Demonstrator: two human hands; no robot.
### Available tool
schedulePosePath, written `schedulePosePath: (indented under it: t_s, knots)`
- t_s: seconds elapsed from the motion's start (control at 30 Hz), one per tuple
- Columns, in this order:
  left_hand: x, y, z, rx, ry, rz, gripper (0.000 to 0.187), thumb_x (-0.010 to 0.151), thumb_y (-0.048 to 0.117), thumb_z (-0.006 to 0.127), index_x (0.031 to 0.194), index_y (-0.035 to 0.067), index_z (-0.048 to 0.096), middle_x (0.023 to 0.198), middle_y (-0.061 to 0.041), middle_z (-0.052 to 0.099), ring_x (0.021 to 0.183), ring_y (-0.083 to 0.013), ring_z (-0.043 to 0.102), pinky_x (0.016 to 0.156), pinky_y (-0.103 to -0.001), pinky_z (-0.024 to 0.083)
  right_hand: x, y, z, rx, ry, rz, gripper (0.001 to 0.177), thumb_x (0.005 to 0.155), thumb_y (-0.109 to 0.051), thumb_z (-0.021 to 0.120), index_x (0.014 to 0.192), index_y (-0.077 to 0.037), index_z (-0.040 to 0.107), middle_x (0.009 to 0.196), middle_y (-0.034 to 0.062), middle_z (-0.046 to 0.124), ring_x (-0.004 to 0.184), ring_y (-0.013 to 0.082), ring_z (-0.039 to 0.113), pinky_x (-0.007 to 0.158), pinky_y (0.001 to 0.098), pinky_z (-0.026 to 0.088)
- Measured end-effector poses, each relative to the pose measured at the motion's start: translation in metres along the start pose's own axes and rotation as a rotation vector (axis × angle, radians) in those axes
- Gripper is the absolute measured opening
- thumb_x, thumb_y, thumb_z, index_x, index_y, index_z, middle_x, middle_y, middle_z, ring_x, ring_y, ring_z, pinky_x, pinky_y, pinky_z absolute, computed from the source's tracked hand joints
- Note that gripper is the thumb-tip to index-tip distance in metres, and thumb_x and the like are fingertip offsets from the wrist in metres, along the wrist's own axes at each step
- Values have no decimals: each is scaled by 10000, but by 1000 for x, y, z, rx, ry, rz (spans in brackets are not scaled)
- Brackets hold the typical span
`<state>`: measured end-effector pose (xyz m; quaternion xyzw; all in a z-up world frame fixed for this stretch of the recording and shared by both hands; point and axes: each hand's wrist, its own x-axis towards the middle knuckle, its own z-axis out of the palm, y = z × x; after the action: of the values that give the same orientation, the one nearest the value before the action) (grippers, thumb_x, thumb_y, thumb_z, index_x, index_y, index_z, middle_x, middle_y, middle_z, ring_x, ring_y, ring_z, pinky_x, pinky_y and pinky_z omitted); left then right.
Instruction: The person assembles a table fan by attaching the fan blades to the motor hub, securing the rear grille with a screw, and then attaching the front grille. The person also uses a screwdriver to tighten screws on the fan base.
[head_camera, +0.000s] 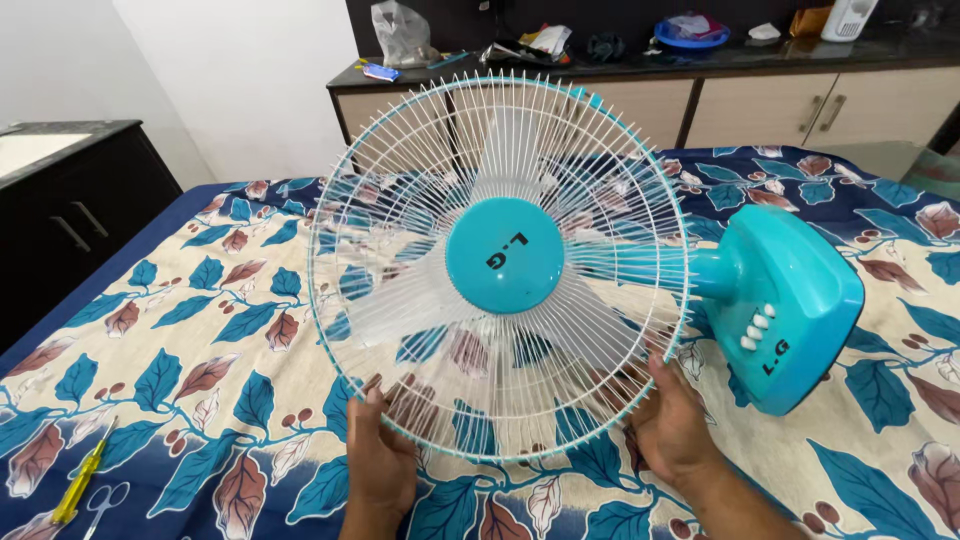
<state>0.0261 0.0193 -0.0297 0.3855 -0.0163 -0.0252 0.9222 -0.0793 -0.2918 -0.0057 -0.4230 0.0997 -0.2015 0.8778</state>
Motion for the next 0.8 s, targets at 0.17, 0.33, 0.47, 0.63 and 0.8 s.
schedulePosePath:
  t_s: [0.17,0.33,0.47,0.63,0.8]
  knots:
    - [6,-11,-12,-30,76,-56,579,1017,539,405,1322,55,492,1178,-231,671,982,-356,712,798,-499,586,4,9,-11,52,36,-29,510,989,-339,504,1421,-71,541,1244,141,680,1105,303,669,963,507,526]
    - [7,-11,-2,37,156,-39,602,1011,550,362,1380,80,441,1203,-247,658,1011,-376,701,832,-540,575,2,13,-13,45,32,-83,515,987,-340,525,1436,-88,533,1270,87,679,1092,236,658,946,436,522]
    - [8,6,13,-4,249,-53,603,1001,553,344,1445,152,414,1280,-199,623,1086,-356,673,889,-532,564,11,3,-12,47,176,-184,492,1020,-437,467,1375,-103,534,1227,99,664,1070,232,643,918,419,510]
    - [25,55,16,103,126,6,689,997,608,369,1470,119,475,1333,-171,614,1155,-308,633,919,-464,536,55,-50,-15,-276,425,-340,454,1075,-411,512,1348,-49,533,1205,79,616,1023,194,589,898,407,502]
    - [65,99,27,272,97,60,724,1007,626,446,1506,106,517,1335,-97,611,1177,-225,552,836,-350,376,99,-98,11,-303,186,-178,422,1054,-428,526,1238,-57,610,1124,61,691,1029,198,632,908,383,518]
